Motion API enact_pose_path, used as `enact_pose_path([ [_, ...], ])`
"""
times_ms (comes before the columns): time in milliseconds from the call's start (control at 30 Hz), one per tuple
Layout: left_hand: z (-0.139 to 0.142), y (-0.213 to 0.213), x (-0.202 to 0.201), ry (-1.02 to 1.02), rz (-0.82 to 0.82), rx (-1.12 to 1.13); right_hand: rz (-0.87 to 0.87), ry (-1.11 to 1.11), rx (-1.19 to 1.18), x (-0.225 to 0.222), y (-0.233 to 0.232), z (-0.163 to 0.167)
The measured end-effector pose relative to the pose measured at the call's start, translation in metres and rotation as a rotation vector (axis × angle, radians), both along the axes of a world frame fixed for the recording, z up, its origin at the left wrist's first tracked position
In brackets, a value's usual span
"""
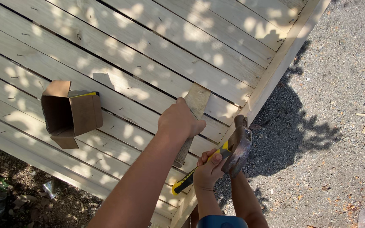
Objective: The person hammers nails into a slatted wooden frame outdoors, holding a claw hammer in one hand while steadying the wood with the other. They reposition a small wood block, drive nails at different spots across the slats, and pick up nails from an open cardboard box.
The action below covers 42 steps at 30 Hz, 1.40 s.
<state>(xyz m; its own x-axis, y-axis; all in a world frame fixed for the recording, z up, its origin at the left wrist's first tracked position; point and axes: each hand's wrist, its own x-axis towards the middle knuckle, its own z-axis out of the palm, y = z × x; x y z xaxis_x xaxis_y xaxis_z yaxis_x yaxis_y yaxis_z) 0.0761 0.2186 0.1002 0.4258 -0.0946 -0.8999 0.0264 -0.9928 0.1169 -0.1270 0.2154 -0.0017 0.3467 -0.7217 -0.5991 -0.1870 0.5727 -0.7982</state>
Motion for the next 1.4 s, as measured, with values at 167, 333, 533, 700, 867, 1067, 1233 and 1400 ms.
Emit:
enact_pose_path([
  [167, -0.005, 0.000, -0.003, -0.016, 0.016, -0.002, -0.138, 0.316, 0.285, 0.009, -0.005, 0.002],
  [333, -0.004, -0.002, -0.001, -0.018, 0.029, -0.005, -0.063, 0.070, 0.016, 0.015, 0.002, 0.006],
  [533, -0.003, -0.005, -0.002, -0.028, 0.017, -0.006, -0.182, 0.205, 0.205, 0.021, 0.002, -0.003],
  [700, -0.005, -0.006, -0.003, 0.009, 0.029, 0.013, -0.096, 0.054, 0.014, 0.023, -0.001, -0.003],
  [867, -0.007, -0.002, -0.002, -0.015, 0.057, -0.006, -0.056, 0.287, 0.247, 0.036, 0.003, 0.005],
  [1067, -0.011, -0.002, -0.004, -0.014, 0.009, 0.011, 0.080, 0.036, 0.136, 0.006, 0.011, 0.011],
  [1233, -0.017, -0.003, 0.003, -0.007, -0.020, 0.034, 0.003, 0.146, 0.052, 0.001, 0.007, -0.006],
  [1400, 0.000, 0.005, -0.004, 0.007, -0.060, 0.052, -0.055, 0.296, 0.271, 0.018, -0.003, -0.007],
])
